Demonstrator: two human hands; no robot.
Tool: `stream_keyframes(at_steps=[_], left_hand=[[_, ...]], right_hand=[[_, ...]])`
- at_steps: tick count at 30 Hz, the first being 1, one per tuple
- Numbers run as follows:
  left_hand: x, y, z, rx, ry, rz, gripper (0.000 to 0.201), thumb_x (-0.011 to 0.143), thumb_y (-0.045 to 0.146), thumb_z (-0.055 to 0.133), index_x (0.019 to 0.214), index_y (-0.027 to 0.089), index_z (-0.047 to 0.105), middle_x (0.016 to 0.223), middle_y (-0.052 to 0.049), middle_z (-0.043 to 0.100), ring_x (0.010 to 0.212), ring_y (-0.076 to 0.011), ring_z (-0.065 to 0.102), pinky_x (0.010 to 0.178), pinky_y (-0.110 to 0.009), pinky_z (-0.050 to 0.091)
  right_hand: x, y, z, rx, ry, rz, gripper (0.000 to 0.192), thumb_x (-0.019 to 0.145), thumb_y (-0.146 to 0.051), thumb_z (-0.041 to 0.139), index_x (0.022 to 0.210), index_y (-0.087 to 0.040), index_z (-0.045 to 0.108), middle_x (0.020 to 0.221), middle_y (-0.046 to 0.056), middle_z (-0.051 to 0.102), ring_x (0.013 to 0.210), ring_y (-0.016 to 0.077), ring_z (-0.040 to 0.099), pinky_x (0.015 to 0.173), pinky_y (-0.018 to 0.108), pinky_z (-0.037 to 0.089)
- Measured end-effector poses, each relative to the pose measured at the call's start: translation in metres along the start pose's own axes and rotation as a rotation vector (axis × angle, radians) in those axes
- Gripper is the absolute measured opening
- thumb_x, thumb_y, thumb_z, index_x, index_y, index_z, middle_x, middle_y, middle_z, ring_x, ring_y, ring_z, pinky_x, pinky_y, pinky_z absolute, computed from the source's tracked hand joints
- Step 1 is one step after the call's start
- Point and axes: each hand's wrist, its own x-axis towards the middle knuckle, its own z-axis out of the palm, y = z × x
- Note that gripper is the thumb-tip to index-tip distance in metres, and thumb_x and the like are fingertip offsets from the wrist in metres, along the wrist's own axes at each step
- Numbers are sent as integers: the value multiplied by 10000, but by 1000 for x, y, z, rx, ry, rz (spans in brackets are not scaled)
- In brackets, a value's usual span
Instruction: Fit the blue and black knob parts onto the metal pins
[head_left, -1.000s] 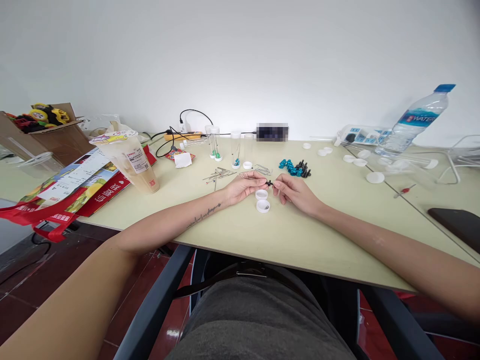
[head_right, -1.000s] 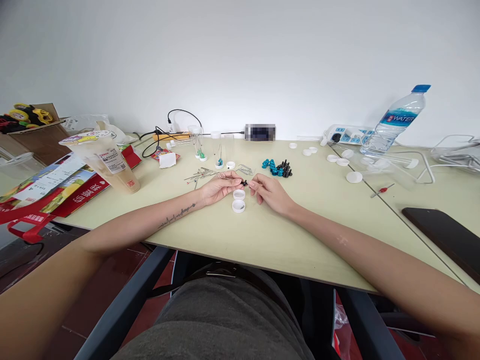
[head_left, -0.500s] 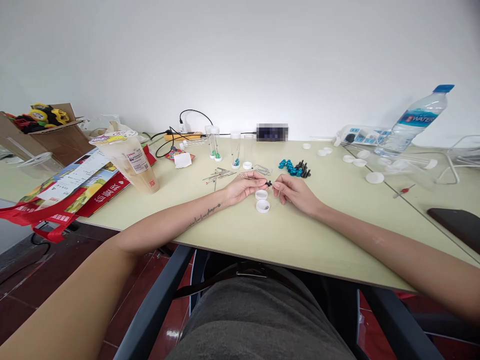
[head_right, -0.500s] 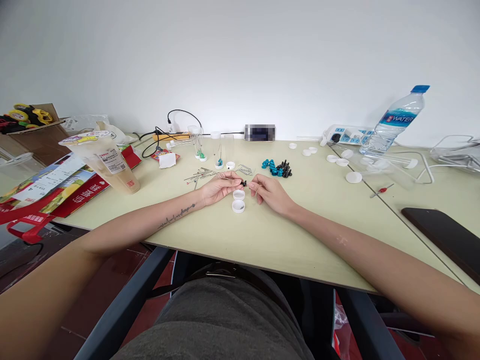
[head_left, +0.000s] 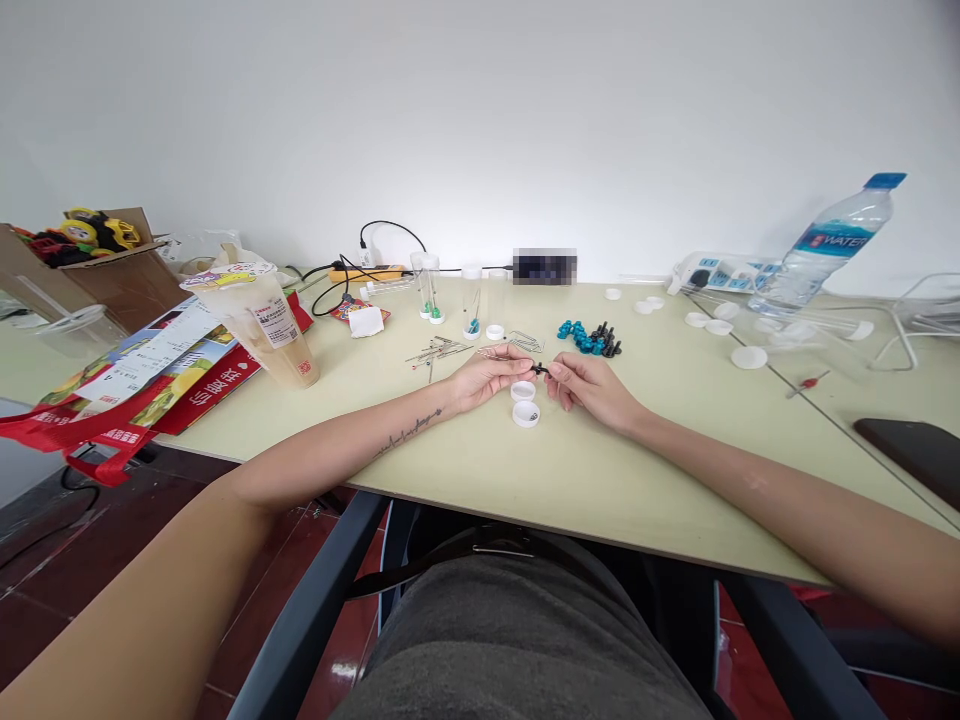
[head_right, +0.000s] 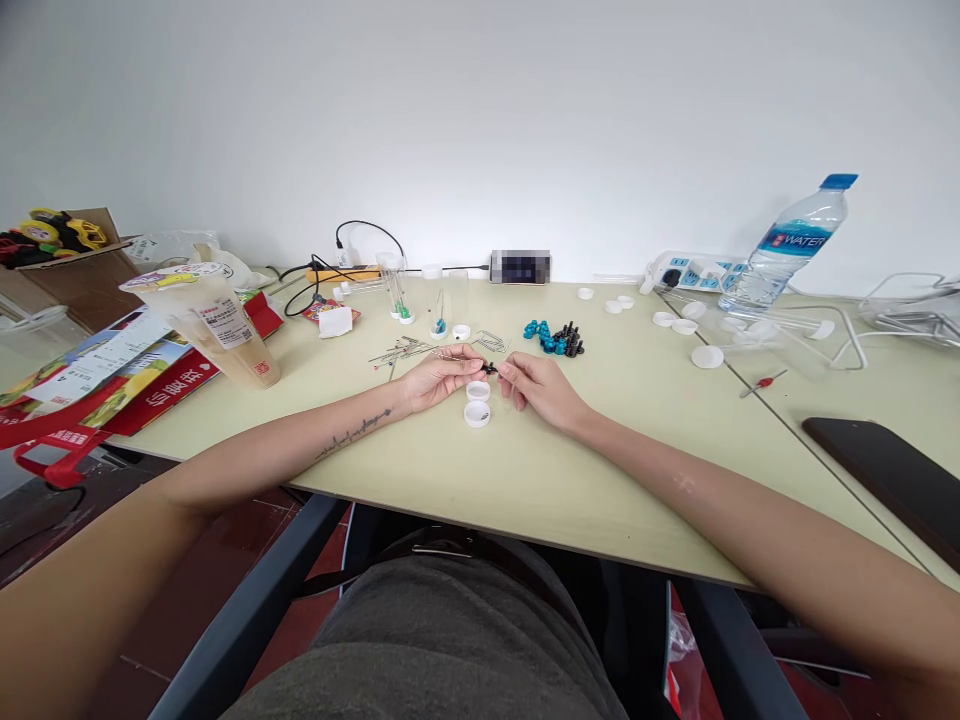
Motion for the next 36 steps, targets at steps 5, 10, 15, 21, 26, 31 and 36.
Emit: stream_keyframes(at_steps=[5, 10, 15, 21, 26, 31, 36], left_hand=[[0, 0, 0, -10, 7, 12, 137, 679, 100, 709, 772, 95, 609, 783, -12, 636, 773, -113, 655, 883, -281, 467], [0, 0, 0, -6, -6, 19, 135, 680, 110, 711, 775, 95, 616, 785, -14, 635, 766, -113, 653, 872, -280, 468], [0, 0, 0, -10, 1, 7, 130, 679, 99, 708, 774, 99, 619, 783, -14, 637, 771, -114, 652, 895, -295, 455], [0, 0, 1, -17, 5, 15, 126, 678, 101, 709, 765, 96, 618, 783, -16, 637, 763, -112, 653, 875, -280, 465], [0, 0, 1, -13, 24, 9, 135, 673, 96, 711, 768, 95, 615, 777, -15, 640, 762, -115, 657, 872, -278, 471], [-1, 1, 1, -10, 1, 10, 123, 683, 101, 703, 768, 96, 614, 777, -15, 641, 766, -113, 654, 880, -281, 466], [-1, 1, 2, -8, 13, 0, 123, 686, 98, 701, 774, 97, 615, 789, -21, 644, 766, -112, 653, 894, -292, 458]], right_hand=[[-1, -2, 1, 25, 61, -6, 290, 800, -485, 579, 826, -207, 501, 771, -10, 579, 467, 94, 513, 495, 268, 398], [0, -1, 1, -2, 47, -1, 321, 830, -514, 521, 778, -198, 515, 717, 3, 606, 472, 104, 511, 496, 268, 391], [0, 1, 0, -3, -5, 16, 432, 880, -566, 387, 727, -184, 520, 685, 29, 626, 485, 110, 526, 483, 256, 375], [0, 0, 1, 8, 20, -6, 337, 829, -532, 515, 790, -198, 497, 761, 4, 601, 482, 95, 524, 503, 263, 404], [0, -1, 1, -4, 78, -7, 298, 779, -482, 603, 852, -216, 491, 823, -2, 584, 459, 89, 519, 494, 276, 407], [0, 0, 1, -8, 9, 1, 375, 852, -548, 463, 752, -191, 511, 703, 15, 619, 493, 108, 532, 500, 262, 398], [1, 2, 0, 8, -8, 32, 463, 874, -587, 378, 720, -178, 530, 642, 29, 620, 484, 112, 529, 478, 250, 373]])
